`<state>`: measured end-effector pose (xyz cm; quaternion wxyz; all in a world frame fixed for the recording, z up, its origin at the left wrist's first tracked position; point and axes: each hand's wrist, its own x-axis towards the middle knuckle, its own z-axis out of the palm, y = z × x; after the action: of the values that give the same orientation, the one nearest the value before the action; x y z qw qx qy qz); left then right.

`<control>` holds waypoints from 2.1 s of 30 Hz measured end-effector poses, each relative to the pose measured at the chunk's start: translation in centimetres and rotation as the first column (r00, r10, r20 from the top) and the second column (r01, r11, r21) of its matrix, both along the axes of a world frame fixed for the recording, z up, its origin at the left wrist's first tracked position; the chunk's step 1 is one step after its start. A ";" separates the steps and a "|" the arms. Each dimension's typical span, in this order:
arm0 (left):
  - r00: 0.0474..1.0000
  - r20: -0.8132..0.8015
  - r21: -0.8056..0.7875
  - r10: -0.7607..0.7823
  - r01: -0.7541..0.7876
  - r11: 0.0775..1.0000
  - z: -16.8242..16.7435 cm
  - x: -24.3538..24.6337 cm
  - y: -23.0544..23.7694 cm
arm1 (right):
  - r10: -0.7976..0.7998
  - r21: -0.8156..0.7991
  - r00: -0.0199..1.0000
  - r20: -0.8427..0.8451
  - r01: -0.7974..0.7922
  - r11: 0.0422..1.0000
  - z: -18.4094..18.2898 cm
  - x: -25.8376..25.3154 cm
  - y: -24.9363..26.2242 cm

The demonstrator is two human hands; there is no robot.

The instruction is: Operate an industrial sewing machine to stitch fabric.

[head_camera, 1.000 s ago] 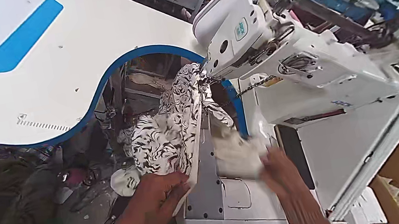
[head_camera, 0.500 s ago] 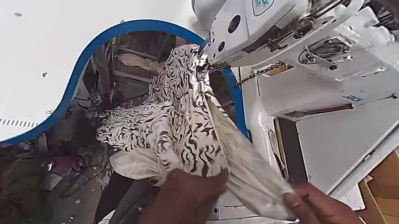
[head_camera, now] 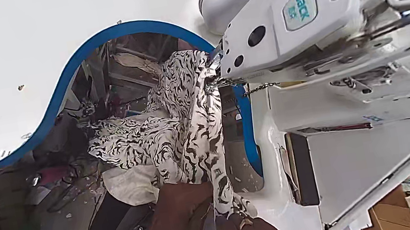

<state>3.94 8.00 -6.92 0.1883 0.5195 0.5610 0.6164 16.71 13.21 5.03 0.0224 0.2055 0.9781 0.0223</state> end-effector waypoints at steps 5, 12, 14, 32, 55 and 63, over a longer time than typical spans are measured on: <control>0.995 0.052 -0.004 0.083 -0.083 0.997 -0.3 -0.8 2.4 | -0.072 0.029 0.997 0.003 0.072 0.997 0.1 -1.8 0.7; 0.995 -0.064 -0.244 0.072 -0.085 0.966 2.8 -1.2 1.8 | -0.107 0.135 0.993 -0.052 0.113 0.984 0.2 -2.7 1.9; 0.989 -0.139 -0.254 0.054 -0.088 0.963 3.1 -1.1 1.3 | -0.108 0.133 0.992 -0.059 0.115 0.984 -0.1 -2.8 1.9; 0.996 0.070 -0.286 -0.047 0.065 0.956 2.6 -3.1 4.1 | -0.089 0.205 0.971 -0.224 0.136 0.969 -2.5 -3.3 4.2; 0.988 -0.099 -0.343 0.119 -0.146 0.928 0.4 -4.9 -0.2 | -0.513 -0.095 0.803 0.304 0.561 0.822 -5.9 -3.2 10.7; 0.988 -0.127 -0.120 0.084 -0.099 0.988 0.1 0.0 -0.2 | 0.003 -0.580 0.973 -0.230 -0.139 0.803 -4.1 4.1 10.3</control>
<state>3.93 7.78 -6.82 0.1575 0.5169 0.6324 0.5551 20.84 23.49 0.90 -0.0225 0.1523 0.9397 -0.3055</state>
